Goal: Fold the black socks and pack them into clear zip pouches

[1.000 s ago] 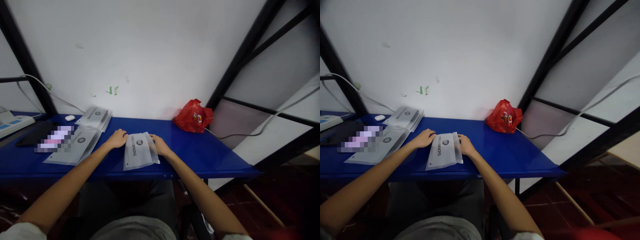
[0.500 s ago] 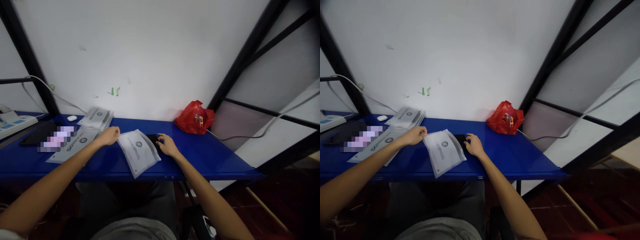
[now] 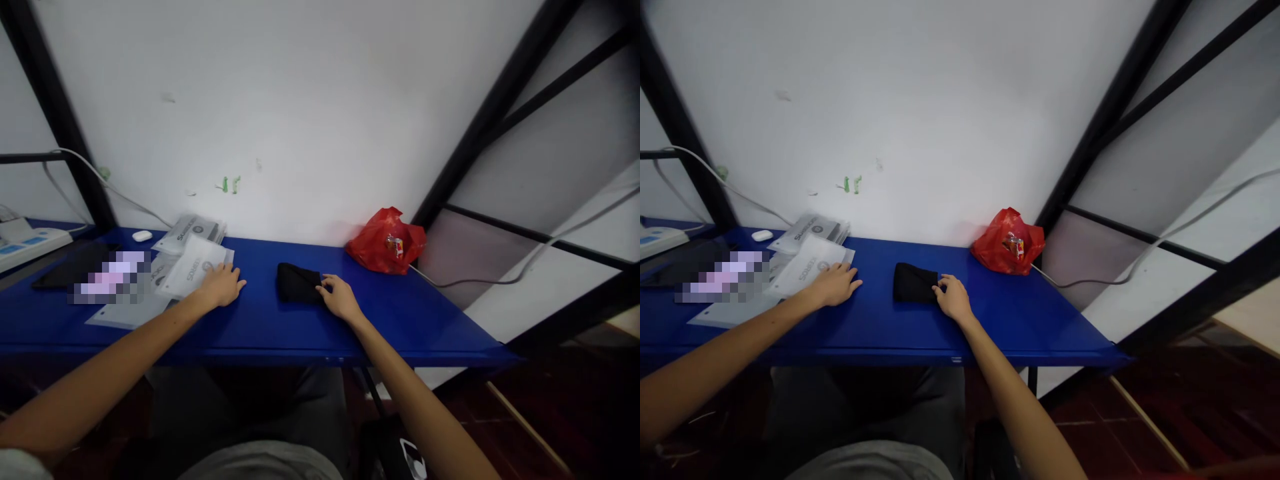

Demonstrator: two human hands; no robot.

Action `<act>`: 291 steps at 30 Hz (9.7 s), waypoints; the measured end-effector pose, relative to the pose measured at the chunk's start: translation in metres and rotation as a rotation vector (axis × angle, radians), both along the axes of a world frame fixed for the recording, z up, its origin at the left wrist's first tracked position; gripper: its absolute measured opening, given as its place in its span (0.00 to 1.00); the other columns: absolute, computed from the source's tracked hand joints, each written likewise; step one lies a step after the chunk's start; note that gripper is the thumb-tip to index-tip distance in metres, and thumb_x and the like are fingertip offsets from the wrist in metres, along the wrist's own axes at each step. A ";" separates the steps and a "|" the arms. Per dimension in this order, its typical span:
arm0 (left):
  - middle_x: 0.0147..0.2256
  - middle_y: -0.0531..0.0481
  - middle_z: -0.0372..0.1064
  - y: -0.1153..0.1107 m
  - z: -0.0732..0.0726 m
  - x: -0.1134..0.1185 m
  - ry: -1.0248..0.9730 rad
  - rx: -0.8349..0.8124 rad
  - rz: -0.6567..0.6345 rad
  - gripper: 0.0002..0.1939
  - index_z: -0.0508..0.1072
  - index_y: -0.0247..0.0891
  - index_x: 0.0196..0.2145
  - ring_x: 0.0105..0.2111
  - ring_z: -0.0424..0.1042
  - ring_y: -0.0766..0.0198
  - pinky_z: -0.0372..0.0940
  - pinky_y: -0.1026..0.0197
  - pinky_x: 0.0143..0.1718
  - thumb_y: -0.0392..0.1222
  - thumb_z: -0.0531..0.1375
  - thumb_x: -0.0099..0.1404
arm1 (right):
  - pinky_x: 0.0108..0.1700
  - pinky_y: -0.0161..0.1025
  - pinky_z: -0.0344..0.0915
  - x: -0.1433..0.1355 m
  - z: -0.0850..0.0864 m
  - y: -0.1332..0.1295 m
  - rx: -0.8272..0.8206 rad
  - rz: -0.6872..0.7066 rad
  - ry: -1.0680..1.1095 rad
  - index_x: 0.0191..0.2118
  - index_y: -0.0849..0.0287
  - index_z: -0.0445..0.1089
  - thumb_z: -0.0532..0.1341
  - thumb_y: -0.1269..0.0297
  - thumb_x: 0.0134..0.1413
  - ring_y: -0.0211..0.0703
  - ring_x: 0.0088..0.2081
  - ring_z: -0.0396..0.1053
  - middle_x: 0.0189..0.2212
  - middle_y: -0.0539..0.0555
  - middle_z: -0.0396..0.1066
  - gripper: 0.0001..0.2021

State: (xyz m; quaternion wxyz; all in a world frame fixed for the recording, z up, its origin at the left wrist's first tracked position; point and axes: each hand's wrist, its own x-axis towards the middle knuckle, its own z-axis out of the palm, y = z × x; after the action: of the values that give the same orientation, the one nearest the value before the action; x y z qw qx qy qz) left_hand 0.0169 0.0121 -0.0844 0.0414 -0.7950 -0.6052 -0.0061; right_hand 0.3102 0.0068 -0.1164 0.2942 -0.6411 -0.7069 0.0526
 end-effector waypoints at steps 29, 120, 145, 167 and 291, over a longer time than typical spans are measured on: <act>0.59 0.42 0.59 0.007 0.010 0.035 -1.762 -0.880 -0.443 0.47 0.57 0.39 0.60 0.59 0.56 0.51 0.55 0.48 0.55 0.73 0.32 0.58 | 0.57 0.49 0.58 0.029 -0.015 -0.004 0.048 0.075 -0.139 0.49 0.63 0.69 0.52 0.59 0.60 0.52 0.56 0.63 0.53 0.64 0.67 0.18; 0.35 0.46 0.72 -0.018 0.019 0.074 -1.002 0.411 0.095 0.08 0.70 0.37 0.38 0.38 0.71 0.58 0.64 0.58 0.41 0.39 0.55 0.61 | 0.54 0.49 0.61 0.025 0.003 -0.001 0.140 0.120 0.073 0.45 0.61 0.71 0.51 0.57 0.59 0.51 0.50 0.68 0.47 0.61 0.72 0.18; 0.44 0.36 0.68 -0.043 -0.006 0.104 -0.264 0.201 -0.065 0.32 0.71 0.31 0.45 0.45 0.65 0.47 0.62 0.52 0.42 0.64 0.50 0.61 | 0.57 0.47 0.58 0.032 0.000 -0.019 0.093 0.128 -0.190 0.40 0.59 0.73 0.51 0.78 0.45 0.47 0.54 0.63 0.48 0.58 0.70 0.19; 0.43 0.42 0.66 -0.045 0.023 0.108 -0.349 0.229 -0.063 0.19 0.62 0.38 0.53 0.41 0.69 0.55 0.65 0.57 0.36 0.34 0.48 0.64 | 0.55 0.47 0.60 0.028 -0.005 -0.021 0.124 0.099 -0.172 0.38 0.59 0.73 0.51 0.78 0.45 0.48 0.53 0.64 0.47 0.58 0.71 0.18; 0.63 0.39 0.48 0.029 -0.037 0.024 -0.432 -0.037 -0.153 0.31 0.60 0.34 0.59 0.63 0.46 0.52 0.44 0.50 0.61 0.56 0.43 0.66 | 0.62 0.53 0.48 0.029 -0.013 0.030 -0.060 0.001 -0.123 0.54 0.59 0.65 0.52 0.58 0.59 0.50 0.62 0.53 0.59 0.62 0.59 0.20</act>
State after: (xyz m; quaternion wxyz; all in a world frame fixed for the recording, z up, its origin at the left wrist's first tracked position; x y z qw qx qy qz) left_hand 0.0414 0.0406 -0.1219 -0.1045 -0.8193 -0.5381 -0.1681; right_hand 0.3395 0.0372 -0.1291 0.2308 -0.6513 -0.7220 0.0345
